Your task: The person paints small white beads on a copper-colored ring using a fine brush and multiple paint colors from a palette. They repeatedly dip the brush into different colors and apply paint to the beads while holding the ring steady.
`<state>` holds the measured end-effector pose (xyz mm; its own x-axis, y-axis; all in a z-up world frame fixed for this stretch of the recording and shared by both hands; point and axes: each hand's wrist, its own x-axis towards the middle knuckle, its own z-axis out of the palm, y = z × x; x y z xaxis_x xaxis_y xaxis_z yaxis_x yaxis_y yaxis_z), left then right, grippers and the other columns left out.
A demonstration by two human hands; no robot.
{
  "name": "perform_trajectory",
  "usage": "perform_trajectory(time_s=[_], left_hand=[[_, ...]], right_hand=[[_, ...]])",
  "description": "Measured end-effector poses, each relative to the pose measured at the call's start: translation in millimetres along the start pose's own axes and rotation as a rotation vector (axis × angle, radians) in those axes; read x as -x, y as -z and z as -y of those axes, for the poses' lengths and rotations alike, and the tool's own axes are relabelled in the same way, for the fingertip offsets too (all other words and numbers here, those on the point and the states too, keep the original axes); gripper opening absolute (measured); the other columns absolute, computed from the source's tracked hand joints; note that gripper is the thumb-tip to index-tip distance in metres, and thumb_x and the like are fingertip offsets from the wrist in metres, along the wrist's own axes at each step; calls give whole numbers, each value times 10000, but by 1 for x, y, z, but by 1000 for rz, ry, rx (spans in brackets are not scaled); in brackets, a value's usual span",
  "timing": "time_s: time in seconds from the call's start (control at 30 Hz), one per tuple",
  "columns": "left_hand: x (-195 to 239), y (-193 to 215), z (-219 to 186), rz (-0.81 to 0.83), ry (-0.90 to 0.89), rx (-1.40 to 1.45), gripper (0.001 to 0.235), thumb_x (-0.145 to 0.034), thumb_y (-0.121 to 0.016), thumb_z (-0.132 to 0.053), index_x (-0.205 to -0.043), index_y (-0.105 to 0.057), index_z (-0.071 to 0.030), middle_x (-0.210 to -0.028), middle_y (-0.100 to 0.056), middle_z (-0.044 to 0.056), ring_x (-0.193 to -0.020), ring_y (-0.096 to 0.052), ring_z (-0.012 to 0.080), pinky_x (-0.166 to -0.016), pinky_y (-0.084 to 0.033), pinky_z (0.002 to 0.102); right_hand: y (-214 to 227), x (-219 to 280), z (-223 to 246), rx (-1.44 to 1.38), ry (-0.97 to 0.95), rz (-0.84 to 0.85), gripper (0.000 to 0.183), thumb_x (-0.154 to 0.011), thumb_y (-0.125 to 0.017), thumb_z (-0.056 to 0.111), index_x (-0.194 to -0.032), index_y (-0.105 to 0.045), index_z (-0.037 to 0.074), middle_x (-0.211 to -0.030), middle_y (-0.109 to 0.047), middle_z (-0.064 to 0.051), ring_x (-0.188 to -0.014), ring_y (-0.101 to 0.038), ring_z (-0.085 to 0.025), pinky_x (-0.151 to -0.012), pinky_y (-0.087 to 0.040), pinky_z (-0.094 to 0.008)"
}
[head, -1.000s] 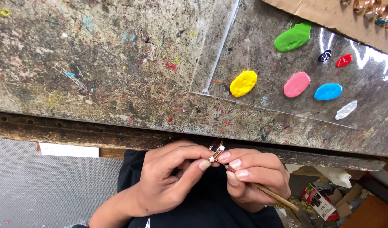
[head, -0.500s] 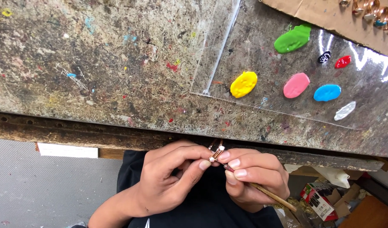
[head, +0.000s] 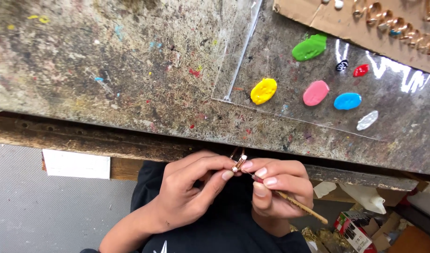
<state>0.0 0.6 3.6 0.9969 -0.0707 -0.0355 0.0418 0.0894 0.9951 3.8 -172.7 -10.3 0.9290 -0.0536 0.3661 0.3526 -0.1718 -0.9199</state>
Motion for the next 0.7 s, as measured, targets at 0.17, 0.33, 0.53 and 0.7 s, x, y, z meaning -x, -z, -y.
perform_trajectory(time_s=[0.17,0.33,0.53,0.7], left_hand=[[2,-2,-2,8,-25,-38,131,-1000,-617,-63,-1099,-689,-16,-988,-750,108,-750,-692,132,-576,-524,186],[1,-2,-4,17,-101,-90,134,-1008,-602,-73,-1098,-683,-13,-1000,-746,125,-831,-728,197,-663,-558,241],[4,-4,-7,8,-95,-96,138,-1006,-599,-61,-1101,-693,-26,-997,-729,108,-665,-652,123,-551,-522,199],[6,-5,-16,6,-81,-38,137,-1013,-577,-52,-1082,-691,-22,-956,-707,101,-537,-604,88,-500,-490,177]], right_hand=[[-9,-2,-6,-70,72,-82,186,-985,-676,162,-1012,-513,77,-836,-558,-132,-615,-696,-275,-566,-654,-320],[-11,-7,-1,-89,56,-121,167,-991,-654,166,-998,-508,84,-861,-502,-110,-574,-631,-233,-541,-606,-286],[-8,-11,1,-100,150,-74,105,-1009,-642,107,-1058,-549,101,-915,-488,-99,-578,-624,-182,-529,-626,-262],[-5,-3,-6,22,187,-166,48,-1069,-565,125,-1068,-609,107,-900,-505,-117,-491,-577,-182,-449,-540,-271]])
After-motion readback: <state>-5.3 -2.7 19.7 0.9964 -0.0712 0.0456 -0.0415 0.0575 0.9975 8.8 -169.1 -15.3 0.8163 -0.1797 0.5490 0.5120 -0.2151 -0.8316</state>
